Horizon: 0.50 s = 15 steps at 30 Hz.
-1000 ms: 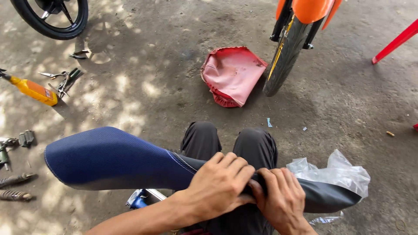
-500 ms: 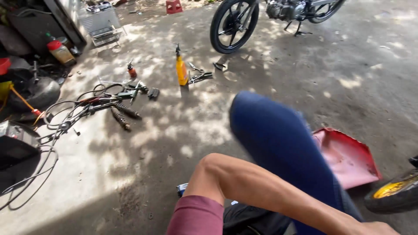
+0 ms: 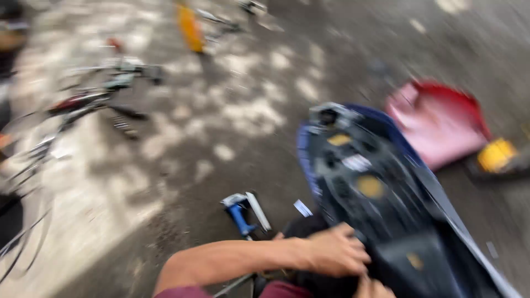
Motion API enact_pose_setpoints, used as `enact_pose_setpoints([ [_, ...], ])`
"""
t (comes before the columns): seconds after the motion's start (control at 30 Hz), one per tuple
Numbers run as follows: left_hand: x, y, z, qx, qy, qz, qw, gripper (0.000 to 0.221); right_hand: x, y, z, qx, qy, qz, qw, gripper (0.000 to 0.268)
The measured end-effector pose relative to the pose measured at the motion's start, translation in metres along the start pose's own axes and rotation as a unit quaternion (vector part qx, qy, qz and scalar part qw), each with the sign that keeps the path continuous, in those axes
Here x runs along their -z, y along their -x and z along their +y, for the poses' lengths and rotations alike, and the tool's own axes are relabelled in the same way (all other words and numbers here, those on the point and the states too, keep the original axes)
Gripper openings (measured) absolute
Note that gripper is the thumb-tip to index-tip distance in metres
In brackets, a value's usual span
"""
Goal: Reupholstering a motorcycle seat by stretching a new cover over the frame and securing it with a pneumatic stapler.
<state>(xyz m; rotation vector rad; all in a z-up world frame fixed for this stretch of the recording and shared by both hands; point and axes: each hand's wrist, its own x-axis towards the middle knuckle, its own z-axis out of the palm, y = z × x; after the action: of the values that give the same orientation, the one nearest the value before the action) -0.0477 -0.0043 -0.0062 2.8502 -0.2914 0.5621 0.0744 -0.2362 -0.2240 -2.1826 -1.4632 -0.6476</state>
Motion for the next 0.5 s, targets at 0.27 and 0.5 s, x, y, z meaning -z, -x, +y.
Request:
enact_pose_setpoints([
  [0.27, 0.019, 0.001, 0.01, 0.031, 0.049, 0.157, 0.986, 0.019, 0.18, -0.179, -0.069, 0.129, 0.246, -0.228, 0.933, 0.02],
  [0.5, -0.033, 0.245, -0.058, 0.608, 0.056, 0.262, 0.747, 0.052, 0.184, -0.14, -0.087, 0.102, 0.142, -0.19, 0.966, 0.022],
])
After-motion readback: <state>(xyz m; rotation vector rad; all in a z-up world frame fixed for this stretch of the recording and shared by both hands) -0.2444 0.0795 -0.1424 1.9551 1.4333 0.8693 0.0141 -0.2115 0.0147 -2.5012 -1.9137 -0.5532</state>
